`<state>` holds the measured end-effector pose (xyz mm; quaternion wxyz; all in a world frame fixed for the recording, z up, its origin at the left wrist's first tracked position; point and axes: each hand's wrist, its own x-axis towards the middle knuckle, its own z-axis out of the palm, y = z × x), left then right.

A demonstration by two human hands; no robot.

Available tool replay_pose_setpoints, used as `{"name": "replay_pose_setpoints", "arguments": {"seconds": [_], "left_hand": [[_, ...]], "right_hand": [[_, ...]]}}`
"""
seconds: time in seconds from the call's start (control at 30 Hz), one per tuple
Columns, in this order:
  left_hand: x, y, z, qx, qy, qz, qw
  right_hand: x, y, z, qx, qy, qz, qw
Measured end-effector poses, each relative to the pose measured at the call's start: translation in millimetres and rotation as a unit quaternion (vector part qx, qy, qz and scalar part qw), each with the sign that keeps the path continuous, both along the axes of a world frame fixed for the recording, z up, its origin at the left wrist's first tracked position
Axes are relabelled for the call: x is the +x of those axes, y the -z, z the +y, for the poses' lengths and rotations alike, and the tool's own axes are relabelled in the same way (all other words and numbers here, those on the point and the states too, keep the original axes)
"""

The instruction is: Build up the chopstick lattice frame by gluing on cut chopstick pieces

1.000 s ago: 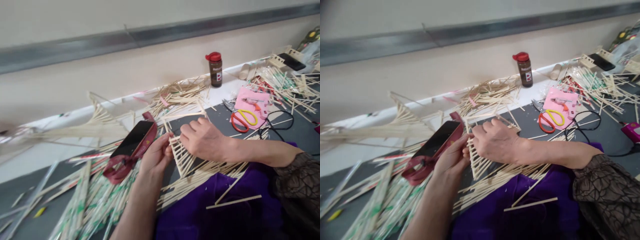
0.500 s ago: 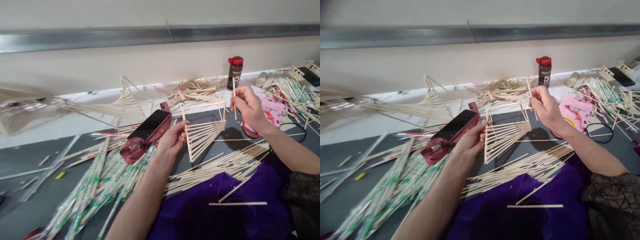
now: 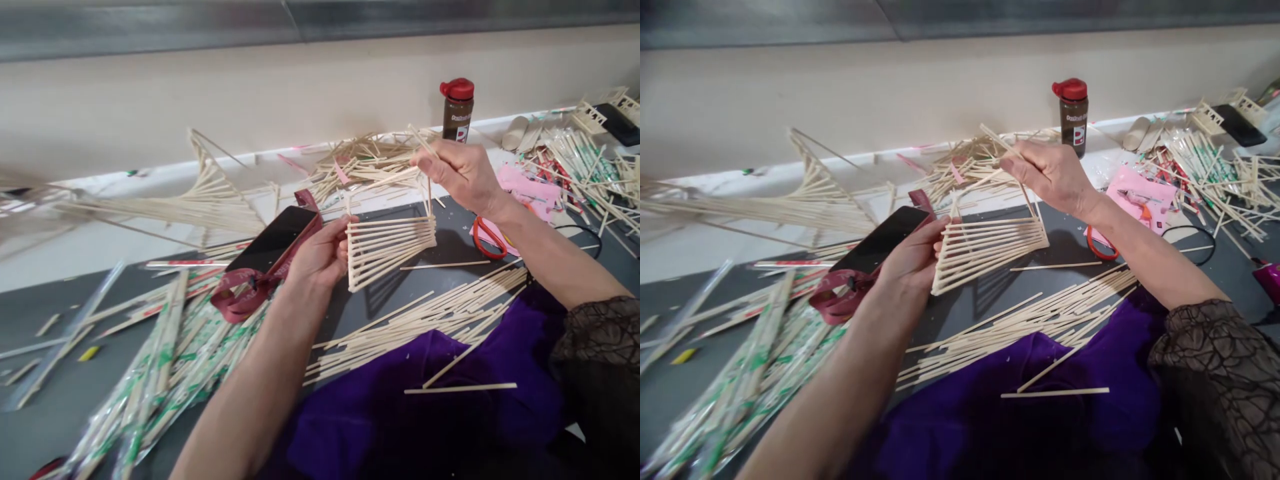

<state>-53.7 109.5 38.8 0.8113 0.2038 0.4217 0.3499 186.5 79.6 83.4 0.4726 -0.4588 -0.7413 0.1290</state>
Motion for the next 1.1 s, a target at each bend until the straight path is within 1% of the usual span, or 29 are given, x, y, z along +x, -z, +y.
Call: {"name": "replay_pose_setpoints", "arguments": {"seconds": [0.1, 0.2, 0.3, 0.37, 0.47, 0.57, 0.67, 0.77, 0.87, 1.0, 1.1], "left_hand": [[7.3, -6.0, 3.4, 0.014, -0.033, 0.003, 0.999], [13.8, -11.2, 5.9, 0.043, -0.055, 0.029, 0.997], [19.0, -17.5, 8.0, 0.071, -0.062, 0.063, 0.994], [22.2, -22.3, 9.9, 0.083, -0.066, 0.097, 0.990], [26.7, -29.5, 12.6, 0.103, -0.090, 0.168, 0.976], [28.6, -35.4, 11.8, 0.111, -0.093, 0.199, 0.969], [26.5, -38.9, 6.1, 0.106, -0.072, 0.195, 0.972], [22.8, -39.5, -1.5, 0.112, -0.058, 0.192, 0.973], [19.9, -38.6, -8.2, 0.125, -0.056, 0.181, 0.974], [16.8, -40.4, -17.1, 0.124, -0.066, 0.161, 0.977], [13.2, -44.2, -26.3, 0.116, -0.029, 0.157, 0.980]], "right_hand": [[3.8, 2.7, 13.5, -0.013, 0.034, -0.006, 0.999], [10.4, 9.7, 30.4, -0.017, 0.073, 0.008, 0.997], [16.4, 14.8, 41.5, -0.049, 0.101, 0.032, 0.993], [18.3, 15.1, 43.1, -0.071, 0.113, 0.041, 0.990], [17.4, 12.7, 39.2, -0.083, 0.125, 0.039, 0.988], [14.6, 11.6, 32.7, -0.074, 0.131, 0.034, 0.988], [12.7, 12.7, 25.7, -0.045, 0.137, 0.037, 0.989], [12.1, 13.0, 17.8, -0.024, 0.126, 0.041, 0.991], [11.0, 10.4, 8.1, -0.012, 0.118, 0.025, 0.993], [7.5, 7.0, -7.8, -0.002, 0.132, -0.003, 0.991], [5.0, 7.3, -21.4, 0.011, 0.129, -0.022, 0.991]]}}
